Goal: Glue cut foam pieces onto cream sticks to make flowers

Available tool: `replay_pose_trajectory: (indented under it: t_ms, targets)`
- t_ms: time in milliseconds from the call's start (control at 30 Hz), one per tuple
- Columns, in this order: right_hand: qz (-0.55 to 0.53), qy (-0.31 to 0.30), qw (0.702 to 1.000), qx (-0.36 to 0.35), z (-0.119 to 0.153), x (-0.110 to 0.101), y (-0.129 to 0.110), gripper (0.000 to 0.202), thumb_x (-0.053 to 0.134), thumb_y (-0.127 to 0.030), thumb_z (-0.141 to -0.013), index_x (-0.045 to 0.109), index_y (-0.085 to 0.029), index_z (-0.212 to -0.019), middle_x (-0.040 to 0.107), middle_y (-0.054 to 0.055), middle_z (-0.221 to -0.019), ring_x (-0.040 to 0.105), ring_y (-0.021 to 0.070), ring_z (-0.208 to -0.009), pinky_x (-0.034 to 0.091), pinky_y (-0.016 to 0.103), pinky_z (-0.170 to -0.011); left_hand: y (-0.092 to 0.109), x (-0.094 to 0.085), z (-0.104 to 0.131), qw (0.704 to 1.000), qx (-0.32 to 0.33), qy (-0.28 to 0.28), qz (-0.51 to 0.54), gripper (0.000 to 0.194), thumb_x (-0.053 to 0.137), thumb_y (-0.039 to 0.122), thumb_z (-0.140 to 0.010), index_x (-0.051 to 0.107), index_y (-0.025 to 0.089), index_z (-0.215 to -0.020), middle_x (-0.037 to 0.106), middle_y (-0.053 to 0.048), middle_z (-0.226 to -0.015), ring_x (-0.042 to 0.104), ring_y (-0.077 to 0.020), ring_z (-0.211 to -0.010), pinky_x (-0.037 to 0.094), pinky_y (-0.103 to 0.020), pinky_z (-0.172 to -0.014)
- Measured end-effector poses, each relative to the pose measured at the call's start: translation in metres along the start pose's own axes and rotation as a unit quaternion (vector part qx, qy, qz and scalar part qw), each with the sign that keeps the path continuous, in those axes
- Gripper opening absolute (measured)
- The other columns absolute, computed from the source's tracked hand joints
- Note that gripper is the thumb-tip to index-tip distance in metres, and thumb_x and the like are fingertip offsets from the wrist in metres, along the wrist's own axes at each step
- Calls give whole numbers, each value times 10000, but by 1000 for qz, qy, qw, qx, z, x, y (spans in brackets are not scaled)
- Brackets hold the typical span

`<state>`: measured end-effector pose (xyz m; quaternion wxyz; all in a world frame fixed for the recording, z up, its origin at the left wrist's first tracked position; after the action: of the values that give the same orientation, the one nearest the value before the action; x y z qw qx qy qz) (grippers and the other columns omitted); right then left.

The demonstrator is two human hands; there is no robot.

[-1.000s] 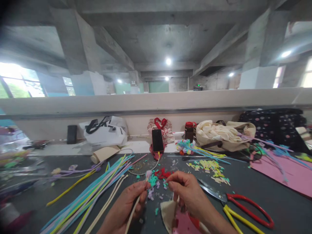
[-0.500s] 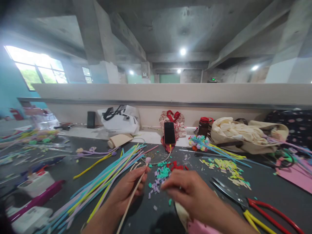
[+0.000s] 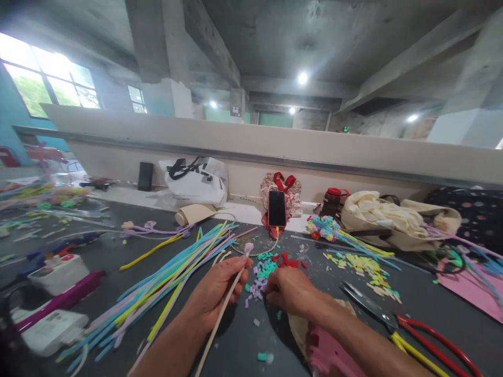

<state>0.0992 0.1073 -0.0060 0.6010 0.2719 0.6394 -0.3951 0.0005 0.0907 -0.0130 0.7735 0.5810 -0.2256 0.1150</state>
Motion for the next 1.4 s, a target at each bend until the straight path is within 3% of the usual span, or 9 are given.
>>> replay_pose_trajectory:
  t_ms: [433,700,833,967,1133,1267,1400]
  targets:
    - [45,17,996,78,-9,5,9,165,473,-120,-639,633,-162,-643,667,71,-675,591,169,-643,291,213,-509,0,6,2,999,29,-17,-1,247,607,359,-626,566,129,-706,472,58,-464,333,-10,-335,175,-135,-335]
    - [-108,80,987,90,20,-36,19,71,446,-115,-631,495,-166,-631,549,-18,-541,508,113,-529,298,195,-458,-7,5,1,999,29,-15,0,244,602,349,-617,557,123,-697,472,62,-449,317,-10,-316,153,-140,-329]
    - [-240,79,962,99,39,-39,22,52,412,-177,-671,457,-171,-698,477,-55,-502,488,94,-434,342,179,-385,-11,4,3,1000,25,-14,-3,223,607,327,-613,553,123,-687,471,61,-440,330,-16,-311,137,-140,-324]
    - [-348,87,931,68,45,-41,17,201,445,-277,-717,512,-143,-852,494,-46,-573,514,90,-482,417,199,-444,-15,7,4,1000,17,-20,-13,226,621,329,-605,555,123,-669,473,59,-439,343,-19,-314,141,-135,-322]
    - [-534,67,843,18,44,-44,16,196,592,-308,-661,579,-131,-743,562,-30,-569,513,78,-467,408,197,-451,-25,5,-1,999,-4,-23,-34,242,641,332,-604,563,126,-704,496,53,-476,367,-12,-336,145,-120,-317]
    - [-565,77,821,14,44,-46,20,187,617,-309,-642,551,-138,-680,580,-27,-570,529,89,-460,390,189,-406,-36,12,-3,998,-28,-30,-50,245,659,319,-596,554,124,-702,524,38,-504,425,-28,-360,181,-125,-309]
    - [-564,105,819,12,46,-44,22,176,590,-308,-667,524,-145,-653,509,-61,-496,489,72,-414,352,171,-378,-42,30,0,998,-42,-26,-34,229,671,295,-597,538,131,-686,537,40,-506,433,-27,-350,232,-131,-322]
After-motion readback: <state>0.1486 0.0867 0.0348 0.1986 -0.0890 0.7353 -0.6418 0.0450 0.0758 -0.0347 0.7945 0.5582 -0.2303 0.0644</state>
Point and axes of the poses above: each hand's wrist, its own z-axis away from the middle knuckle, its own x-axis out of the palm, y = z × x, the point moved 9 cm from there along -z, towards the middle knuckle
